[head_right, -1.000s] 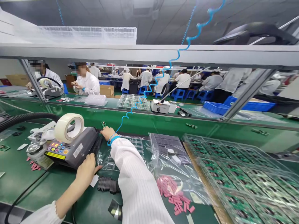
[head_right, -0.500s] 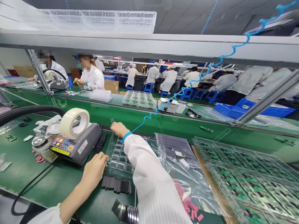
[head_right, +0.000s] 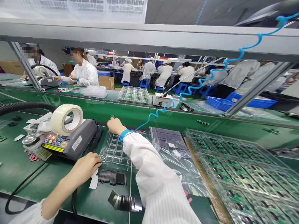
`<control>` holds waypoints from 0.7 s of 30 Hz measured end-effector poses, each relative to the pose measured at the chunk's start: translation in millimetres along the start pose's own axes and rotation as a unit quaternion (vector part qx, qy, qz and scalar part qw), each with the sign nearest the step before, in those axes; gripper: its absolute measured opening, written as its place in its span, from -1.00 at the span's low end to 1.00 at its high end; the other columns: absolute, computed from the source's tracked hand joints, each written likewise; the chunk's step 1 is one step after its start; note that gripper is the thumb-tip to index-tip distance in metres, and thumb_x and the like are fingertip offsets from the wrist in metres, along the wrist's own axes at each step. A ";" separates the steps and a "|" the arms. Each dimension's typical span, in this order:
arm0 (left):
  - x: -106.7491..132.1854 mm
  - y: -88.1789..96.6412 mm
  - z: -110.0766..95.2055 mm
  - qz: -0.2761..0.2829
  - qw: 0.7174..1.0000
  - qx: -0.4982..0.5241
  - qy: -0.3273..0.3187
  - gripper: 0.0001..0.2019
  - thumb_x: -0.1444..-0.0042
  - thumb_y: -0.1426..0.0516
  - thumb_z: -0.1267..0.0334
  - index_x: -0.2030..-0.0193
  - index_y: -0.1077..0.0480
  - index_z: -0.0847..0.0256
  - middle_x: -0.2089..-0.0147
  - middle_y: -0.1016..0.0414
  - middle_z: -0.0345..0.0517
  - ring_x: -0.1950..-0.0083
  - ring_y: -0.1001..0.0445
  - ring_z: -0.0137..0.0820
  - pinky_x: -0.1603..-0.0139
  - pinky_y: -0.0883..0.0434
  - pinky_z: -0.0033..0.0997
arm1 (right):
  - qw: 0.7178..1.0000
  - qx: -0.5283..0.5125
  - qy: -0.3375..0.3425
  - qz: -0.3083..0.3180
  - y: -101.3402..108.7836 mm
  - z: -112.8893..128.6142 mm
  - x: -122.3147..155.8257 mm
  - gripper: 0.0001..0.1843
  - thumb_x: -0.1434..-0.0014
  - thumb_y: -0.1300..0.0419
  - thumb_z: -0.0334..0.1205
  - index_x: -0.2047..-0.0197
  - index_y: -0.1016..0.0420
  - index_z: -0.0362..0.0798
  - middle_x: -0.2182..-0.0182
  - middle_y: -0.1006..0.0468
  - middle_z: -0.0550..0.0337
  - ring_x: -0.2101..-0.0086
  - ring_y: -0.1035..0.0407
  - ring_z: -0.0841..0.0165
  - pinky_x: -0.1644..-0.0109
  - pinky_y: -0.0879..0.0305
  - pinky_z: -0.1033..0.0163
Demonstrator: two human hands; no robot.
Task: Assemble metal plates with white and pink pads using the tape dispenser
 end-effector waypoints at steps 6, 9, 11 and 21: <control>-33.3 13.5 -7.9 -0.075 0.993 0.087 -0.023 -0.66 -0.31 0.10 0.35 -0.18 -0.24 0.26 -0.23 -0.36 0.05 -0.23 -0.33 -0.28 -0.19 -0.34 -0.11 | 0.989 -0.071 -0.099 -0.084 24.6 -40.4 43.3 -0.65 -0.28 -0.09 -0.12 -0.09 -0.33 -0.06 -0.06 -0.40 0.05 -0.01 -0.34 0.24 -0.07 -0.32 -0.02; -66.2 7.1 -2.8 -0.106 0.987 0.117 -0.009 -0.58 -0.30 0.05 0.19 -0.26 -0.14 0.24 -0.37 -0.14 0.11 -0.36 -0.14 -0.14 -0.29 -0.19 0.08 | 0.973 -0.084 -0.180 -0.118 20.1 -82.7 90.3 -0.54 -0.30 -0.05 -0.09 -0.21 -0.20 -0.03 -0.19 -0.27 0.00 -0.11 -0.26 0.18 -0.15 -0.24 -0.09; -86.6 -0.6 1.9 -0.112 0.985 0.133 0.004 -0.52 -0.27 0.02 0.09 -0.27 -0.13 0.23 -0.39 -0.09 0.12 -0.38 -0.08 -0.07 -0.30 -0.12 0.18 | 0.962 -0.080 -0.232 -0.121 7.4 -105.6 126.0 -0.49 -0.31 -0.02 -0.05 -0.26 -0.14 -0.04 -0.25 -0.17 -0.03 -0.19 -0.17 0.14 -0.22 -0.14 -0.14; -118.6 -35.8 10.0 -0.100 0.979 0.178 0.028 -0.39 -0.22 0.03 -0.07 -0.32 -0.04 0.19 -0.44 0.04 0.11 -0.42 0.04 -0.04 -0.35 0.07 0.24 | 0.941 -0.047 -0.334 -0.037 -84.1 -102.7 224.6 -0.27 -0.26 0.07 0.19 -0.28 -0.11 -0.19 -0.31 -0.08 -0.13 -0.32 0.12 0.12 -0.34 0.17 -0.11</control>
Point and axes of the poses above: each hand's wrist, its own x-axis away from the middle knuckle, its own y-axis out of the back of the hand, z = x × y, the point moved 10 cm from there along -x, towards the middle knuckle
